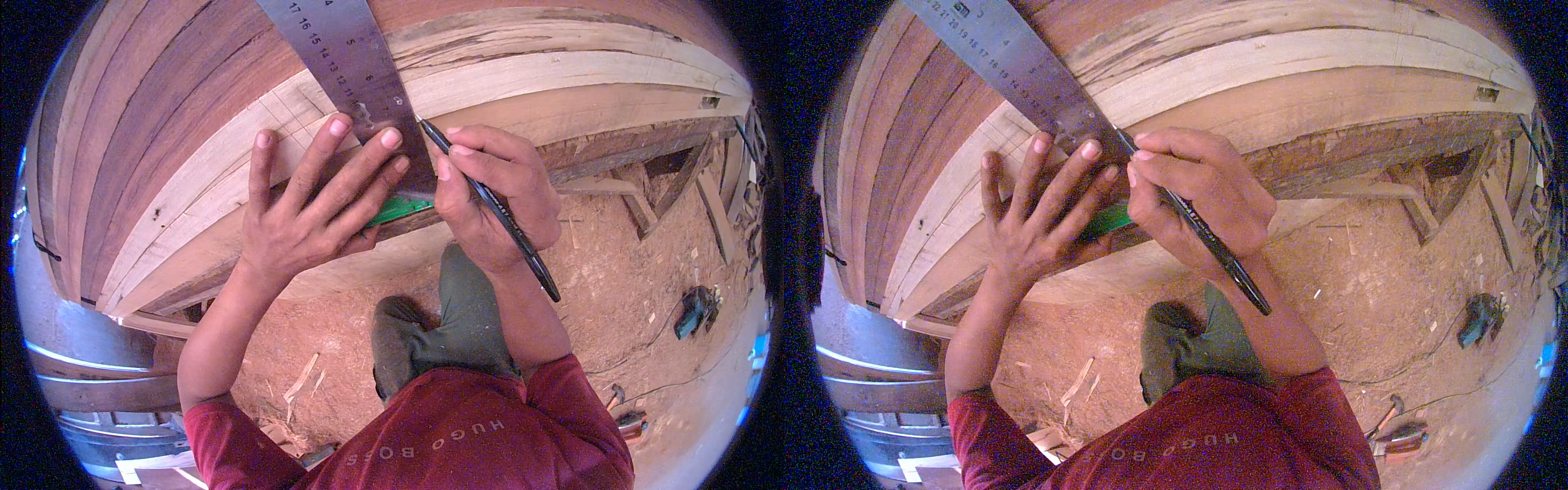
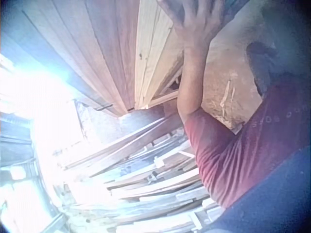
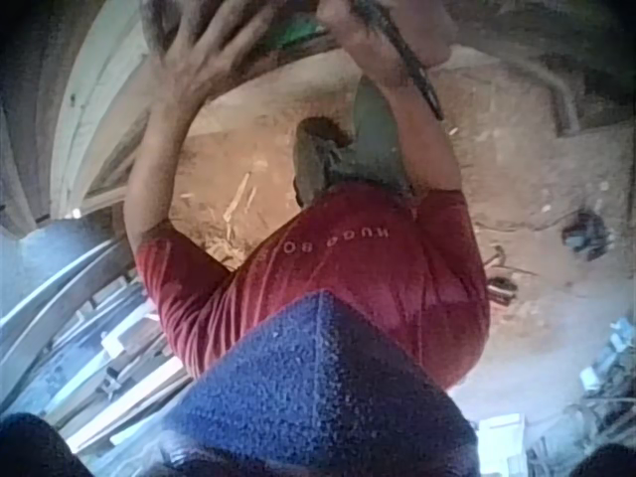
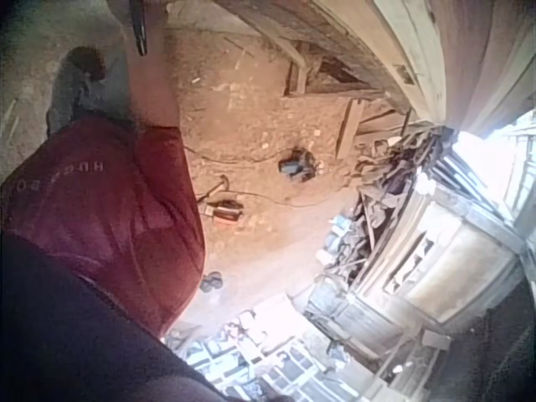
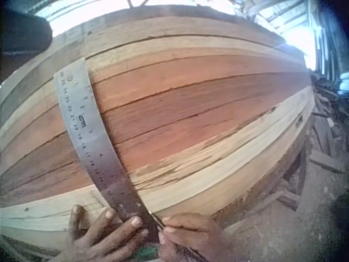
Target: The person marks lines on wooden boards using a speed square and a pencil.
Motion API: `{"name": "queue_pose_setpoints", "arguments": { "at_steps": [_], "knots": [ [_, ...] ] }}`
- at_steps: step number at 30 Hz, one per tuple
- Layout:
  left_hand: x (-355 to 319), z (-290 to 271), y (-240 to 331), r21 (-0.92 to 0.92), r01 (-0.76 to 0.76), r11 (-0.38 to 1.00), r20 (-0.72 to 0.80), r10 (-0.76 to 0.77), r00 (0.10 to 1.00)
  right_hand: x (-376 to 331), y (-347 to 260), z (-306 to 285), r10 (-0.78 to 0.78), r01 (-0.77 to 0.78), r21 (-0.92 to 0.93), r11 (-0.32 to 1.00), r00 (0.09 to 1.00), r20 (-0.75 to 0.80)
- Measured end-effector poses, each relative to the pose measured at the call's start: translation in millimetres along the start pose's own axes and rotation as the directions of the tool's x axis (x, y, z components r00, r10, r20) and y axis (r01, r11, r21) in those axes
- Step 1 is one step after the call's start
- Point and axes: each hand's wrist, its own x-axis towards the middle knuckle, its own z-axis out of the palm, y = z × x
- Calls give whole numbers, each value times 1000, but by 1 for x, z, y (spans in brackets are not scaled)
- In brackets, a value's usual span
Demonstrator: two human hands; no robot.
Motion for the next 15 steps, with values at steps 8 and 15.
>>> {"name": "queue_pose_setpoints", "arguments": {
  "at_steps": [8,15],
  "knots": [
    [0,-3,-1,10,0,1000,14,0,1000,-2,-1,0,19,-19,-2,1000,999,45],
    [0,-1,0,-22,12,1000,8,-12,1000,-2,0,-2,-7,7,1,1000,998,66]
  ]
}}
